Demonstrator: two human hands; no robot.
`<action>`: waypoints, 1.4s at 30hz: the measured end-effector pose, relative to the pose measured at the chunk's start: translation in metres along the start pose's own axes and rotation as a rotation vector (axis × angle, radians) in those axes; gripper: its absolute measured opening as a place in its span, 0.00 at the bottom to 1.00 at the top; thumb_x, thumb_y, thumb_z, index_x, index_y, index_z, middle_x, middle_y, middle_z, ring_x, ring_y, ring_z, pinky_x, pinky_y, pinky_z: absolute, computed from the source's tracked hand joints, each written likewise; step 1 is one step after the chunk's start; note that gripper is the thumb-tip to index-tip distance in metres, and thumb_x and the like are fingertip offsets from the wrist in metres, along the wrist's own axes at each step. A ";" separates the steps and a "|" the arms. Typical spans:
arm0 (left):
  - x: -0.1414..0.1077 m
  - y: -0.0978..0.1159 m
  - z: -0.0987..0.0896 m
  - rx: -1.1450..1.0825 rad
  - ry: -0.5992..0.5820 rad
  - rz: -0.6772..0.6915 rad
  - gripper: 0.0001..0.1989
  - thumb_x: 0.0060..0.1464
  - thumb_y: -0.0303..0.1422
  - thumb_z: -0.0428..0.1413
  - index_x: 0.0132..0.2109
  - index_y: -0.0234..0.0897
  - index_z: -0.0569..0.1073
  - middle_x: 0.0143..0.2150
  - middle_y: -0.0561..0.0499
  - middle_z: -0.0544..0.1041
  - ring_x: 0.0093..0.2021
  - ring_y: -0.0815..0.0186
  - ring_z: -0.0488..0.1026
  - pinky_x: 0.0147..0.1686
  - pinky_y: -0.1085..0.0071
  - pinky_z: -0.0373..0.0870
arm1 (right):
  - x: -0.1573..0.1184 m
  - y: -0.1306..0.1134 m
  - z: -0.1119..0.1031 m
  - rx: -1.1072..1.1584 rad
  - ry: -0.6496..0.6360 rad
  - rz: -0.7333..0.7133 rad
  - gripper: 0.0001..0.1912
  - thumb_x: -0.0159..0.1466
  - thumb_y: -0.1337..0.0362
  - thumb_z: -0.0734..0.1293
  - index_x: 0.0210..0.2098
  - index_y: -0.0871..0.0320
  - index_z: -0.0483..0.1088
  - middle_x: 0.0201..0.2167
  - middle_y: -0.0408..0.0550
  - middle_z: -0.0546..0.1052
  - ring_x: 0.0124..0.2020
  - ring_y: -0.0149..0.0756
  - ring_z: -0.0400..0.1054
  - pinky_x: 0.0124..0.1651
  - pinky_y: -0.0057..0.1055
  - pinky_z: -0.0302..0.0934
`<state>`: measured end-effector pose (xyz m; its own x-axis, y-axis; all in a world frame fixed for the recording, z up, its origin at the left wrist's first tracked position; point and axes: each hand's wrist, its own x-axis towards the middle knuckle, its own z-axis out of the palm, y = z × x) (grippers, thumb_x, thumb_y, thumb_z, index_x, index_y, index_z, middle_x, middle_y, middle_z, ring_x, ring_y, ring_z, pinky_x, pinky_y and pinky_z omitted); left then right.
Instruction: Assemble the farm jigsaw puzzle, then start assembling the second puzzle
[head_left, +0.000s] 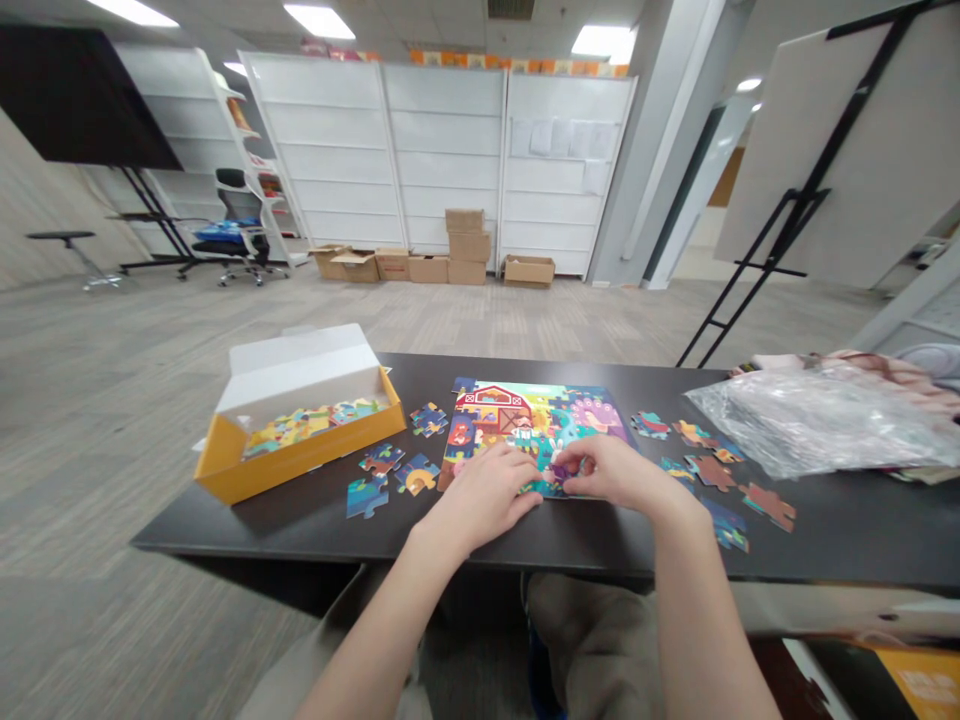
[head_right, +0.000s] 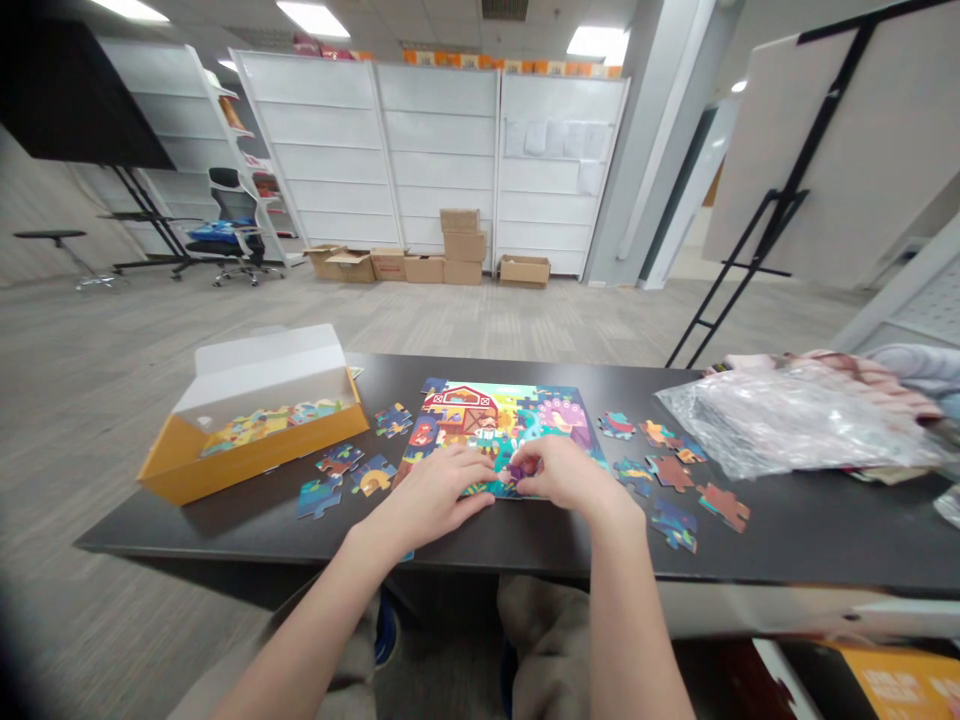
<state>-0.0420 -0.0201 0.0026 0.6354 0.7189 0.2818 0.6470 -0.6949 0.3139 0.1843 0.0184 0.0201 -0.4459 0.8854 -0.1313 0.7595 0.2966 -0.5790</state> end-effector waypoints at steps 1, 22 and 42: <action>0.000 0.001 0.000 0.000 -0.001 -0.003 0.11 0.63 0.35 0.58 0.51 0.40 0.77 0.50 0.49 0.79 0.54 0.58 0.72 0.58 0.59 0.68 | 0.000 -0.001 0.000 0.003 -0.006 0.004 0.13 0.53 0.67 0.71 0.39 0.57 0.81 0.29 0.43 0.78 0.28 0.32 0.67 0.31 0.27 0.57; 0.003 0.007 0.008 0.067 0.009 0.000 0.12 0.66 0.36 0.53 0.53 0.41 0.75 0.51 0.47 0.78 0.54 0.58 0.71 0.56 0.60 0.67 | -0.005 0.004 -0.009 -0.019 0.085 -0.001 0.11 0.58 0.70 0.66 0.36 0.57 0.81 0.32 0.47 0.82 0.32 0.37 0.72 0.36 0.30 0.63; 0.010 0.015 0.011 0.091 0.009 -0.014 0.11 0.66 0.35 0.53 0.53 0.41 0.73 0.53 0.46 0.74 0.53 0.56 0.70 0.54 0.58 0.68 | 0.007 0.005 0.001 0.000 0.110 -0.009 0.09 0.58 0.71 0.65 0.32 0.58 0.78 0.28 0.45 0.80 0.30 0.34 0.72 0.35 0.28 0.63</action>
<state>-0.0216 -0.0234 -0.0005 0.6229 0.7282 0.2859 0.6913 -0.6834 0.2346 0.1850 0.0260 0.0156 -0.3979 0.9167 -0.0376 0.7561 0.3044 -0.5794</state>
